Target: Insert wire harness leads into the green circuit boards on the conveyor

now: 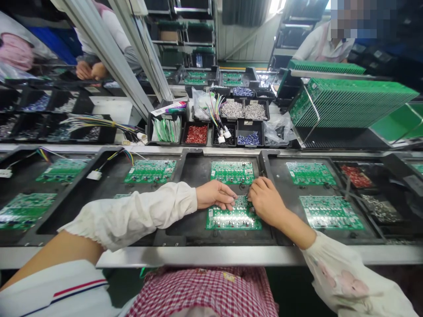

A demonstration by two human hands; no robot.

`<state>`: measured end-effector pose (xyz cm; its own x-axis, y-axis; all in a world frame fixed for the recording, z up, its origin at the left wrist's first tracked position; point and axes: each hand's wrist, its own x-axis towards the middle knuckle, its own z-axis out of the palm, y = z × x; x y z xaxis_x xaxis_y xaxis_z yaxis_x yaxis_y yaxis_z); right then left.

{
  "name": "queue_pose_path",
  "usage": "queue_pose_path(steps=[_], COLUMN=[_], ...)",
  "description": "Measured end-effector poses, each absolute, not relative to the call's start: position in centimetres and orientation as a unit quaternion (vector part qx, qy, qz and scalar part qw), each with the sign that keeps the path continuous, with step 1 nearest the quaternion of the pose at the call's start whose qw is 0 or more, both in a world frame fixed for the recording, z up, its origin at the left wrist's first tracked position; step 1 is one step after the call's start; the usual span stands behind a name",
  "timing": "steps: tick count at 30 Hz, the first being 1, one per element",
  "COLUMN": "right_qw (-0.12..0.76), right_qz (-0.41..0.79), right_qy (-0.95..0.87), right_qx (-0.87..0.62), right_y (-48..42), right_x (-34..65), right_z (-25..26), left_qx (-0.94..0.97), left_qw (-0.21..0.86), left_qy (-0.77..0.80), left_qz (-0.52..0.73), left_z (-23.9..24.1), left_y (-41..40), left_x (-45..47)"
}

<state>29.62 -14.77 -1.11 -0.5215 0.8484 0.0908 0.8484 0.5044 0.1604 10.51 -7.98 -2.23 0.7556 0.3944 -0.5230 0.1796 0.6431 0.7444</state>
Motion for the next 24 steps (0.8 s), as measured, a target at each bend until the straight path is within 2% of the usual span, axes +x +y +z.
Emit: queue_pose_path(steps=[5,13,16,21,24], right_qw=[0.007,-0.035,0.017,0.158,0.191], right_qz=[-0.086,-0.126,-0.082,0.064,0.066], right_qy=[-0.867,-0.876,-0.862,-0.842,-0.832], right_qx=[-0.49,-0.465,-0.501,-0.512,-0.517], right_y=[-14.7,-15.0,-15.3,-15.2,-15.2], right_x=[29.8,29.0,28.9,28.7,28.4], right_z=[-1.2,-0.8,-0.6,0.6,1.3], left_qx=[0.417,0.433,0.434,0.47,0.636], left_qw=[0.838,0.833,0.838,0.832,0.698], left_qy=[0.347,0.34,0.329,0.295,0.324], left_qz=[0.057,0.047,0.043,-0.001,0.055], left_z=[-2.2,-1.8,-2.1,-2.2,-0.8], left_y=[-8.1,-7.9,-8.4,-8.1,-3.3], left_x=[10.5,10.5,10.5,11.0,11.7])
